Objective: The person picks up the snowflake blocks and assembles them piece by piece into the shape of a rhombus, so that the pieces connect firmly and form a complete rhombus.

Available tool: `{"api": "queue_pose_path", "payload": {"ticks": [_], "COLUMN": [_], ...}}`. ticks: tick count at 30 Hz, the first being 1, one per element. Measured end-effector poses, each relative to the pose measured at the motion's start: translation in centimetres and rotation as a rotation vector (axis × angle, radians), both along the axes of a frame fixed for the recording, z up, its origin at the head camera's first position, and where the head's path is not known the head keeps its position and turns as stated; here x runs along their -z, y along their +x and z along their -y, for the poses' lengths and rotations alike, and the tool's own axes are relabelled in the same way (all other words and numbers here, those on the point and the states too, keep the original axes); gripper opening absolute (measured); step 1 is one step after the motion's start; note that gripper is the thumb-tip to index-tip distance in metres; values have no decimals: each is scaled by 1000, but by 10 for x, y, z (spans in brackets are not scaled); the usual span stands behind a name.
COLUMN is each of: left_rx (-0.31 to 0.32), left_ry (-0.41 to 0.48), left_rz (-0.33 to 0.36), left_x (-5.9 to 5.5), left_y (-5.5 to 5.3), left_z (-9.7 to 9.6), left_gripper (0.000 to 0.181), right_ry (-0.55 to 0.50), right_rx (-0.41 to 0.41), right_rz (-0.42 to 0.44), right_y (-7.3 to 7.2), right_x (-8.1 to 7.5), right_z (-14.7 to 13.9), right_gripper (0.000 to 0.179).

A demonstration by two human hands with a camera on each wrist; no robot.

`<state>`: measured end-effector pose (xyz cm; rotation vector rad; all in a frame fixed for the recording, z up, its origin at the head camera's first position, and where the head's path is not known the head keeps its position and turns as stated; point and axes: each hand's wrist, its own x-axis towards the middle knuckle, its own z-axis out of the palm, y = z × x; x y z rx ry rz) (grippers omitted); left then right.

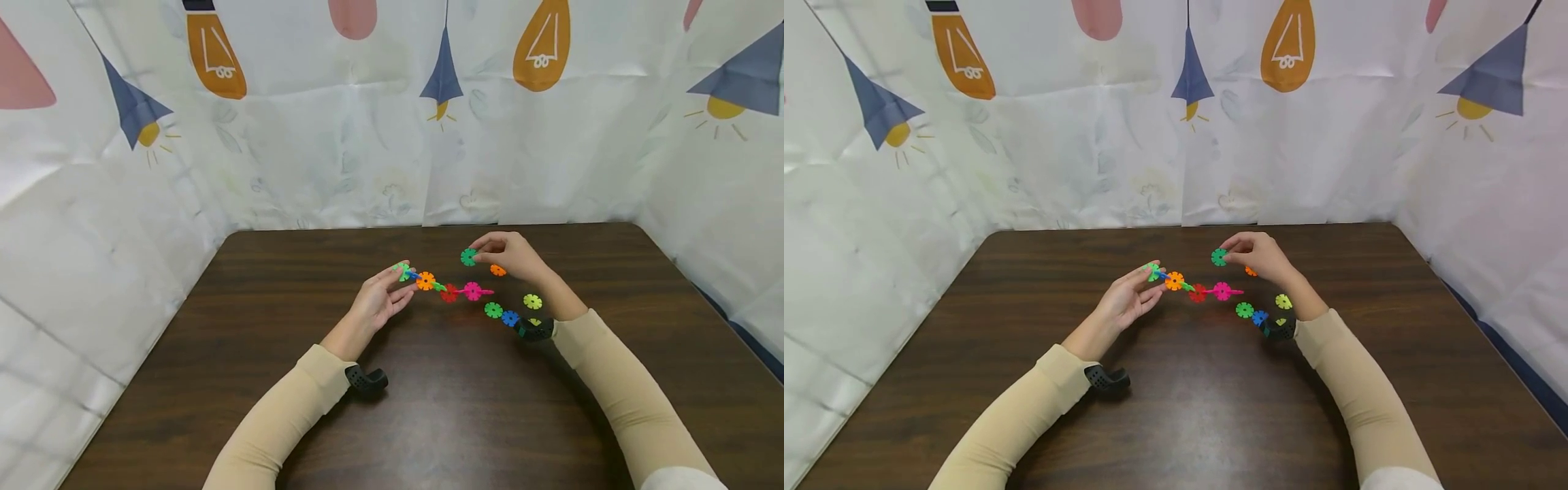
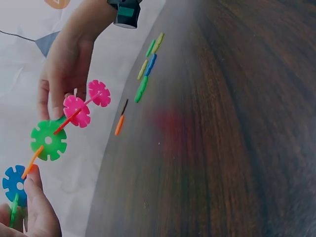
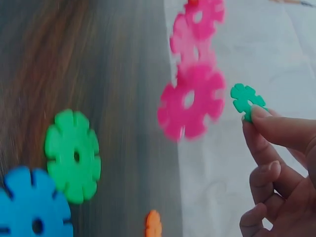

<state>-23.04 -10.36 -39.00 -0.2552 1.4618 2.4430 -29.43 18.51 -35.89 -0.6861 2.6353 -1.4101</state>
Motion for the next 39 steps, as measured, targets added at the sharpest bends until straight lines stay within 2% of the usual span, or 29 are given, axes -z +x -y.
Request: {"api": "queue_pose_path", "payload": {"ticks": [4, 8, 18, 26, 39], "left_rx": [-2, 20, 33, 28, 45], "left_ry": [-1, 2, -16, -23, -22], "left_rz": [-25, -42, -23, -2, 32], "left_x": [-1, -2, 1, 0, 2], "left_y": [1, 2, 6, 7, 8], "left_z": [-1, -6, -10, -11, -12], "left_gripper": [43, 44, 43, 41, 44], "right_ry": [-13, -33, -100, -105, -92], "right_rx": [-16, 2, -17, -50, -53], "right_rz": [-44, -93, -199, -273, -275], "right_y": [6, 13, 31, 32, 31], "right_x": [-6, -9, 0, 5, 11], "right_z": [11, 21, 52, 65, 72], "right_gripper": [23, 20, 20, 18, 16]}}
